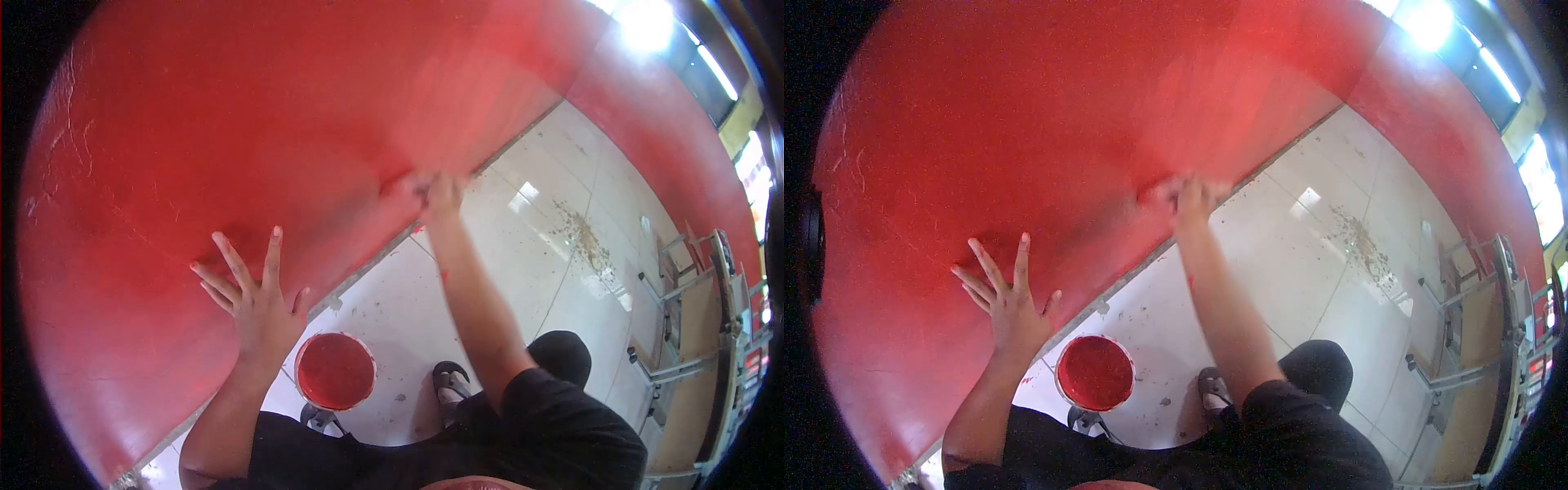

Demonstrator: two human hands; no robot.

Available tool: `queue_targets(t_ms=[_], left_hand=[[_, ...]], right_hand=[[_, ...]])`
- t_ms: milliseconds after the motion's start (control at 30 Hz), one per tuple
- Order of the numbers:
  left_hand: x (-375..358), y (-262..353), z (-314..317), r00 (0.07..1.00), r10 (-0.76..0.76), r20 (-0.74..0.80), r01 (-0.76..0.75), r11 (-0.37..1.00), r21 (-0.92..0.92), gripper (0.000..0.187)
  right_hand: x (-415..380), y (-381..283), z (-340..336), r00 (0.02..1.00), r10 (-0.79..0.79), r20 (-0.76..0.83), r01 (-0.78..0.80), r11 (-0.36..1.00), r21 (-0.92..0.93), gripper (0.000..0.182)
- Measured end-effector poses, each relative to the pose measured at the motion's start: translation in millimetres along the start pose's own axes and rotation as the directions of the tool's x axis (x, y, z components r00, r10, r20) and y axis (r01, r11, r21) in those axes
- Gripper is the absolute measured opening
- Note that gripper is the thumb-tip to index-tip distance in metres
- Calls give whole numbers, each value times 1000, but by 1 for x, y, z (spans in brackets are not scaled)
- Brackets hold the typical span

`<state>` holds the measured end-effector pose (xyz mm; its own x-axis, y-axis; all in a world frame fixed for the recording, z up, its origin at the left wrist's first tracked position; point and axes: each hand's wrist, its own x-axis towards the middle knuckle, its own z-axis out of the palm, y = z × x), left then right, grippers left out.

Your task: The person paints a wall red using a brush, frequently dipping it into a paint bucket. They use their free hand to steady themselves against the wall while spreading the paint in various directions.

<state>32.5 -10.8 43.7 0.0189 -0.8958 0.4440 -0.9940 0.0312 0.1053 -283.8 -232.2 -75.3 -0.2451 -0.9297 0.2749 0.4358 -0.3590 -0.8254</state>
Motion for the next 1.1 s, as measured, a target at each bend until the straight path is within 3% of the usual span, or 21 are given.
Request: queue_targets(t_ms=[100,133,200,233,300,433,467,500,533,567,600,633,667,733,833,867,900,967,1000,1033,1100], left_hand=[[1,3,0,1000,-20,19,21,999,-43,92],[2,3,-1,1000,-18,18,19,999,-49,92],[0,2,-3,1000,-10,25,11,999,-49,92],[-2,1,-4,1000,-8,29,10,999,-49,92],[-3,-3,-5,999,25,21,-25,999,-28,94],[-8,-3,-15,996,-1,94,1,1000,-8,94],[-9,-2,-16,995,-7,102,8,1000,-5,95],[-8,-1,-19,995,-12,104,12,1000,-1,96],[-8,0,-19,996,-9,89,9,1000,3,96],[-8,1,-17,996,-11,88,9,1000,14,99],[-8,1,-15,996,-11,87,9,1000,22,103],[-9,2,-14,998,-3,69,2,1000,21,103],[-9,5,-13,997,-16,71,16,1000,7,104],[-8,9,-12,998,-29,50,30,999,-17,104],[-12,14,-13,981,-21,192,29,999,-40,105],[-15,13,-9,981,20,194,-5,997,-76,106],[-16,13,-8,979,55,197,-34,993,-112,106],[-15,14,-9,970,35,242,-2,991,-137,107],[-15,13,-6,969,33,247,-1,992,-127,107],[-14,12,-5,969,31,246,-1,993,-118,108],[-15,10,-7,969,34,245,-6,994,-113,108]], right_hand=[[53,-177,114,978,-131,-163,114,988,-107,42],[51,-227,135,980,-200,14,199,979,31,34],[104,-284,131,930,-289,228,288,957,40,21],[101,-287,135,931,-287,225,286,958,39,21],[91,-283,142,860,-502,94,448,829,335,13],[44,-136,95,978,-194,-80,207,836,508,5],[26,-101,70,994,-98,-45,107,826,553,21],[16,-58,36,994,-110,6,88,822,562,17],[-4,-30,17,999,4,-46,21,839,544,16],[-26,-22,17,959,187,-215,-39,835,549,13],[-38,-10,0,941,256,-219,-142,892,429,11],[-42,-4,-14,918,318,-235,-243,923,300,8],[-40,-10,-6,926,300,-231,-225,927,301,8],[-37,-36,25,851,338,-403,-353,935,39,10],[10,-141,91,997,59,-58,-61,998,-34,32],[46,-171,95,995,-37,-93,30,997,-78,36],[32,-242,157,988,-116,-107,111,993,-51,40],[44,-323,206,923,-377,84,379,925,-10,40],[49,-354,220,813,-497,302,489,866,110,20],[56,-371,227,633,-605,483,558,789,256,19],[77,-350,218,640,-611,467,600,776,193,17]])
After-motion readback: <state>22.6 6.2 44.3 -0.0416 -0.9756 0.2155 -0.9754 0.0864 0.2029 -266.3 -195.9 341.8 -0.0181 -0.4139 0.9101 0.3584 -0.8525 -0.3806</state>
